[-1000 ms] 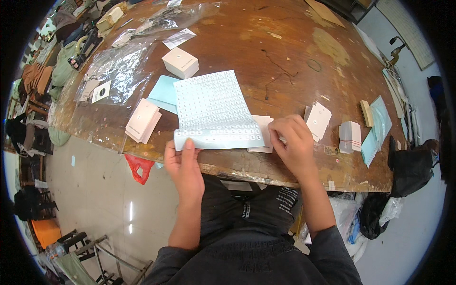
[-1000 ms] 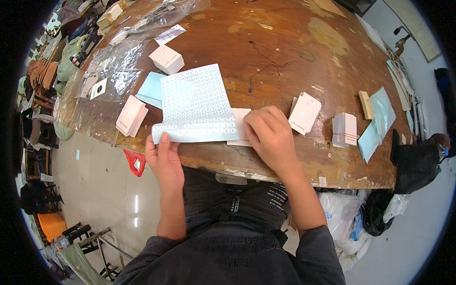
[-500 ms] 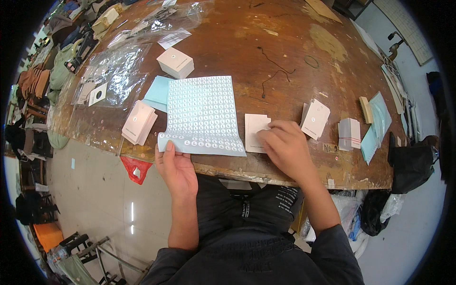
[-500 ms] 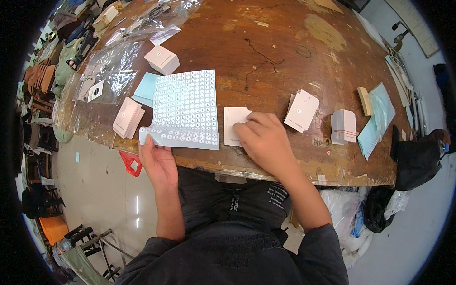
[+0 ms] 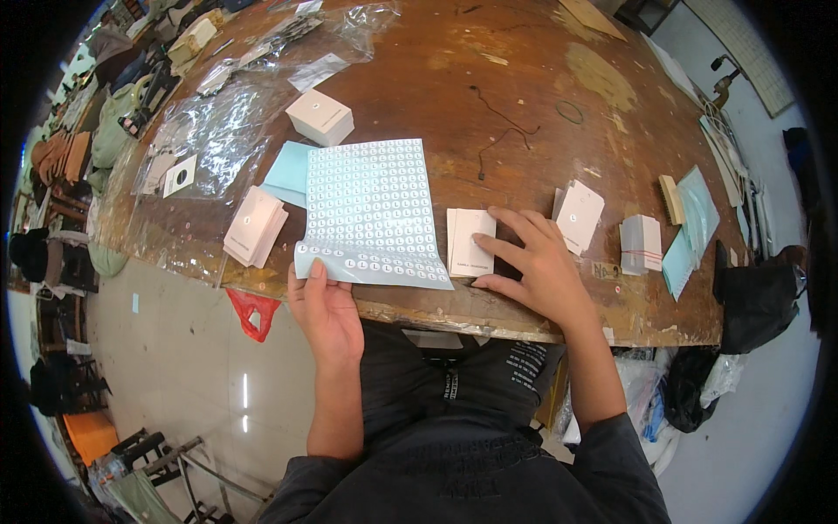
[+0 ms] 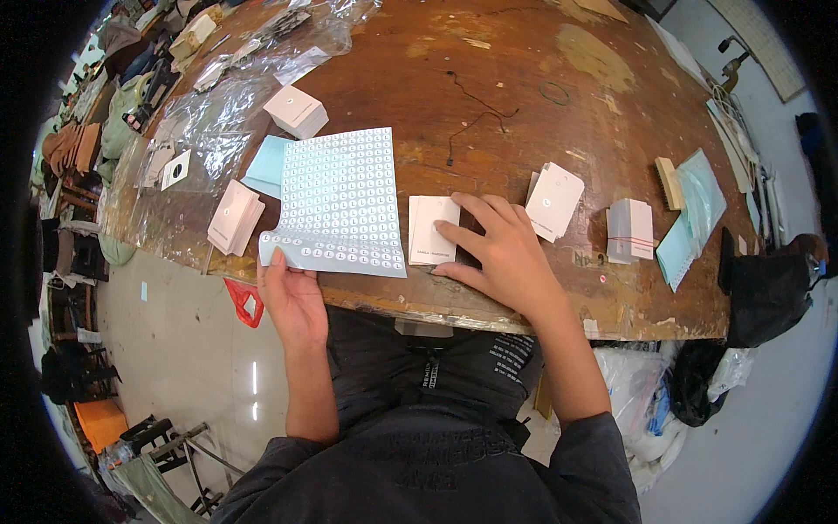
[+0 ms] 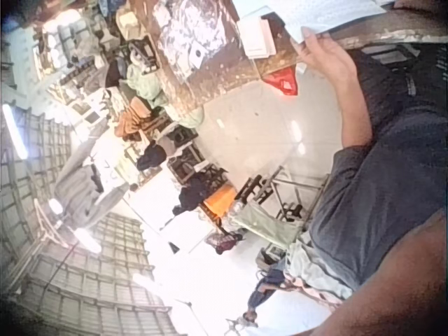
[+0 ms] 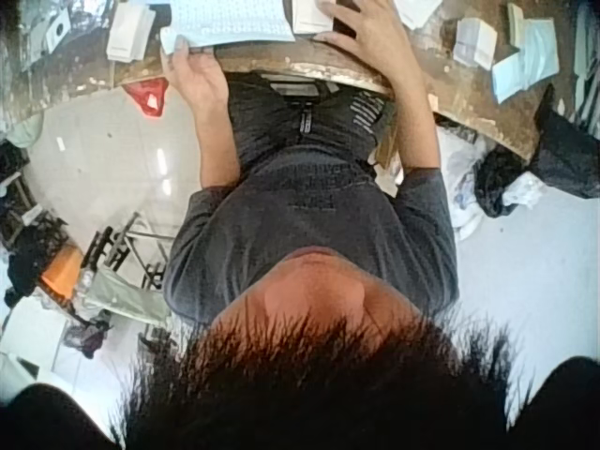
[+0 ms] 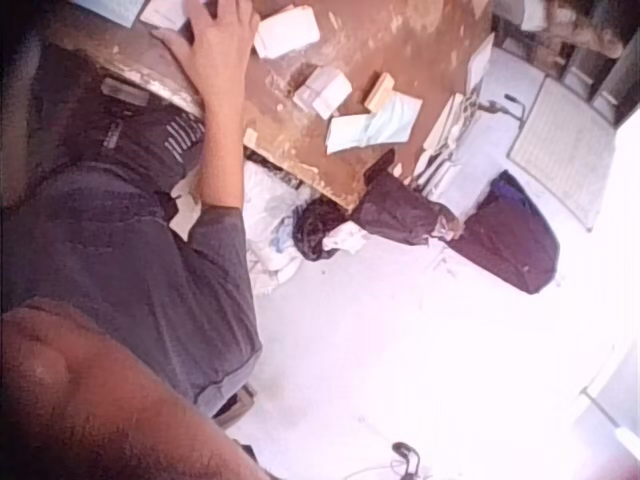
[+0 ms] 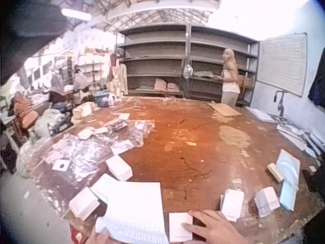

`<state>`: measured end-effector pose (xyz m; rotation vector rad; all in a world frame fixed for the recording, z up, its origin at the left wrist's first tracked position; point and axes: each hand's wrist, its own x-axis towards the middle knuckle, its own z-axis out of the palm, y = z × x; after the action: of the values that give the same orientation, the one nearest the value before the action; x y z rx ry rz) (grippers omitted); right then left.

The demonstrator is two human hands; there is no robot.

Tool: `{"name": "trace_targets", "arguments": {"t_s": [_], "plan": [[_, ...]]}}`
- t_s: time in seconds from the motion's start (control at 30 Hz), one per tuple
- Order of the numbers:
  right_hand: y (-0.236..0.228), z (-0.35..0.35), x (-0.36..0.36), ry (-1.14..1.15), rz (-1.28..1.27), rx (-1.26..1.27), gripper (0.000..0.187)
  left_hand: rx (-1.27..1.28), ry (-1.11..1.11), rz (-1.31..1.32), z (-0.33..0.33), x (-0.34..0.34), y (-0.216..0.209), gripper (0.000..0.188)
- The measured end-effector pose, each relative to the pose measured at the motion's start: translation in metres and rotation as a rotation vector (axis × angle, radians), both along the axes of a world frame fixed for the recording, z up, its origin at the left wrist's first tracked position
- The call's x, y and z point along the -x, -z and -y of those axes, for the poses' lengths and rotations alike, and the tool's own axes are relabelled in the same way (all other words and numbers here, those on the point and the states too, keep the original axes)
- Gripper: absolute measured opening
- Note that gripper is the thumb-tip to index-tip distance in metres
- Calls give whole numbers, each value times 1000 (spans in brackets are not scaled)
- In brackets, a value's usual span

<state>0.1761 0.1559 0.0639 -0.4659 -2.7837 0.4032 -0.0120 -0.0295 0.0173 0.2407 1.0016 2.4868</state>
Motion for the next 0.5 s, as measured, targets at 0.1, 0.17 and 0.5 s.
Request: {"name": "trace_targets", "arguments": {"t_s": [0.1,0.17,0.5], "plan": [[0,0,-3,-16,-48,65,44,7,2,-4,-1,0,0,21],[-3,1,-9,-9,-76,64,44,14,-3,-5,-1,-1,0,22],[-16,-43,-73,398,-89,-151,45,39,7,-22,-1,-4,-3,24]]}}
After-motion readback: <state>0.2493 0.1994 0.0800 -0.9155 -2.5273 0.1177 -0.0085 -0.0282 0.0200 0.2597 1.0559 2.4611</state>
